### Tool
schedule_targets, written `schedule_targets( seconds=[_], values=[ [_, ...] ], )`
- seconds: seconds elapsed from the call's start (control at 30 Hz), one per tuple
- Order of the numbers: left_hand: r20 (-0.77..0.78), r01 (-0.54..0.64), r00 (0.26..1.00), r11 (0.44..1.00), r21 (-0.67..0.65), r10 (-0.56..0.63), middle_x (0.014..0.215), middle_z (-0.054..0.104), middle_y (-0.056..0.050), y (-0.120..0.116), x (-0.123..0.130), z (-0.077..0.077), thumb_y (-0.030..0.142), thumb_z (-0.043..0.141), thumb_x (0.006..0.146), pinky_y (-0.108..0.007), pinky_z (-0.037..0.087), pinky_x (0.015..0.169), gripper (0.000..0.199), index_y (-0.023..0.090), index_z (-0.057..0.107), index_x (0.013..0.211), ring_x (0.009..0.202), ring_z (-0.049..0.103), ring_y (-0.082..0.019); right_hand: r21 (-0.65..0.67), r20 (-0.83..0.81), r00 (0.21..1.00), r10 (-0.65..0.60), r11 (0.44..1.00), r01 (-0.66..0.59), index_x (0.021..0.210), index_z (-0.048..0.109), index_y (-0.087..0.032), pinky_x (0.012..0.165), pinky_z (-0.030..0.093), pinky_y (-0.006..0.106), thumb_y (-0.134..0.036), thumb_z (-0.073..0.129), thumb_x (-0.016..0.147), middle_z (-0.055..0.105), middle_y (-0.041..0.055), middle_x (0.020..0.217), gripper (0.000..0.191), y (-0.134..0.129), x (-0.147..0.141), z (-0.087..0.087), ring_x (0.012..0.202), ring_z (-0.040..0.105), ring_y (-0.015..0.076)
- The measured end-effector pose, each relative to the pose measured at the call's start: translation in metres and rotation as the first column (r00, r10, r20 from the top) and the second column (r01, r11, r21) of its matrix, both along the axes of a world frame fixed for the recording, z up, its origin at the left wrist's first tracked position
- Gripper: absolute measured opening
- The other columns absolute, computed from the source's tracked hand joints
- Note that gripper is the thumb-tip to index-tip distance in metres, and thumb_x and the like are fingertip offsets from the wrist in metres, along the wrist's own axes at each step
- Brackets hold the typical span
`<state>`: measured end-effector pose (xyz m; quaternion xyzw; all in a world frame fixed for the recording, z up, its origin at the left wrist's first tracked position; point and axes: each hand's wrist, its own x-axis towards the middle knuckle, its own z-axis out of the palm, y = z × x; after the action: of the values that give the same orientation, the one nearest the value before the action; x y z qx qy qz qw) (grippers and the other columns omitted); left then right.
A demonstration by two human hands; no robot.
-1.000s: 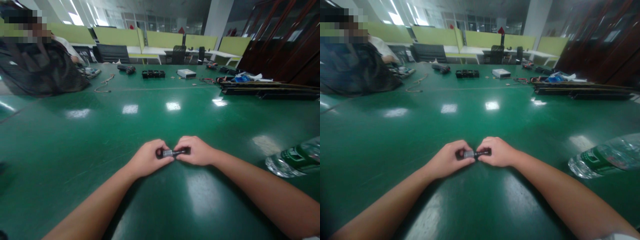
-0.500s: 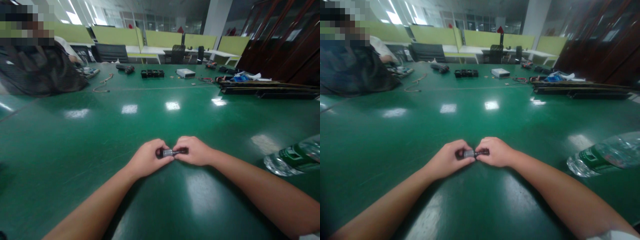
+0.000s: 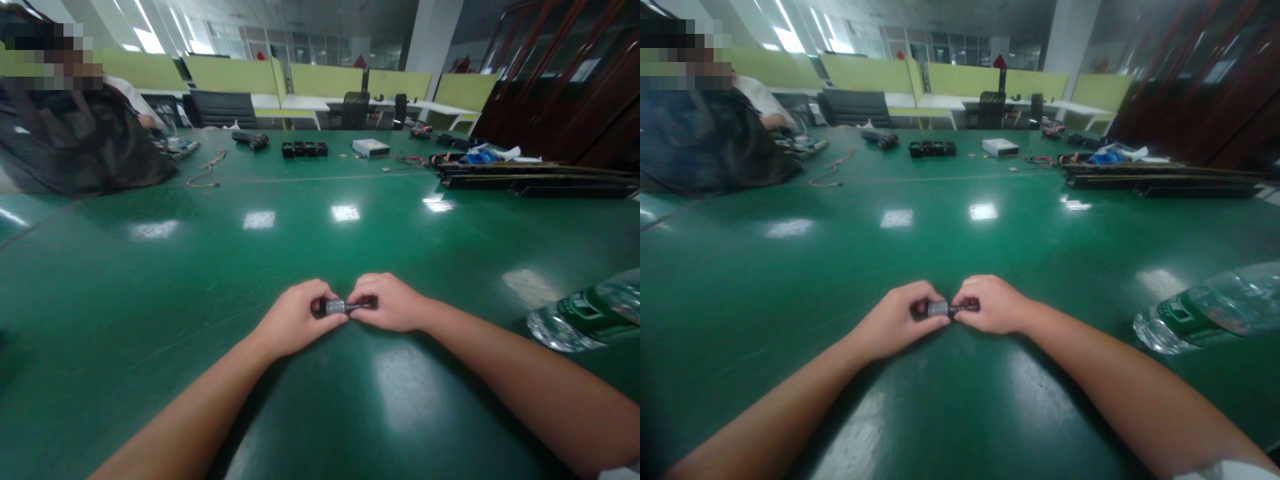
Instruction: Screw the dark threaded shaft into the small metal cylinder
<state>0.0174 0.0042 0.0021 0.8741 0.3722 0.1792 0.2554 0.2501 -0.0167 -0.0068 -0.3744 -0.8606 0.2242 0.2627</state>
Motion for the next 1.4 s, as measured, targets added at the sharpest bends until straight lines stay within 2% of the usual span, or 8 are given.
schedule_targets(
  seconds=[0.23,1.4],
  values=[
    [-0.004,0.023,1.000,1.000,-0.005,-0.023,0.081,0.064,-0.001,0.0009,-0.0001,0.0005,0.042,0.071,0.083,-0.026,0.041,0.065,0.024,0.019,0.067,0.089,0.073,0.058,-0.017,-0.006,-0.011,1.000,0.025,1.000,-0.025,0.089,0.074,-0.016,0.070,0.046,0.027,-0.018,0.075,0.075,0.069,0.0036,0.079,0.014,-0.0002,0.0024,0.0002,0.074,0.062,0.0163],
    [-0.002,0.010,1.000,1.000,-0.003,-0.010,0.080,0.064,-0.001,-0.0003,-0.0008,-0.0004,0.043,0.070,0.083,-0.026,0.041,0.064,0.024,0.020,0.069,0.090,0.072,0.057,-0.017,-0.032,-0.025,1.000,0.011,0.999,-0.012,0.082,0.073,-0.016,0.065,0.045,0.025,-0.023,0.075,0.077,0.067,0.0025,0.075,0.009,0.0024,0.0077,-0.0011,0.069,0.062,0.0141]
  ],
)
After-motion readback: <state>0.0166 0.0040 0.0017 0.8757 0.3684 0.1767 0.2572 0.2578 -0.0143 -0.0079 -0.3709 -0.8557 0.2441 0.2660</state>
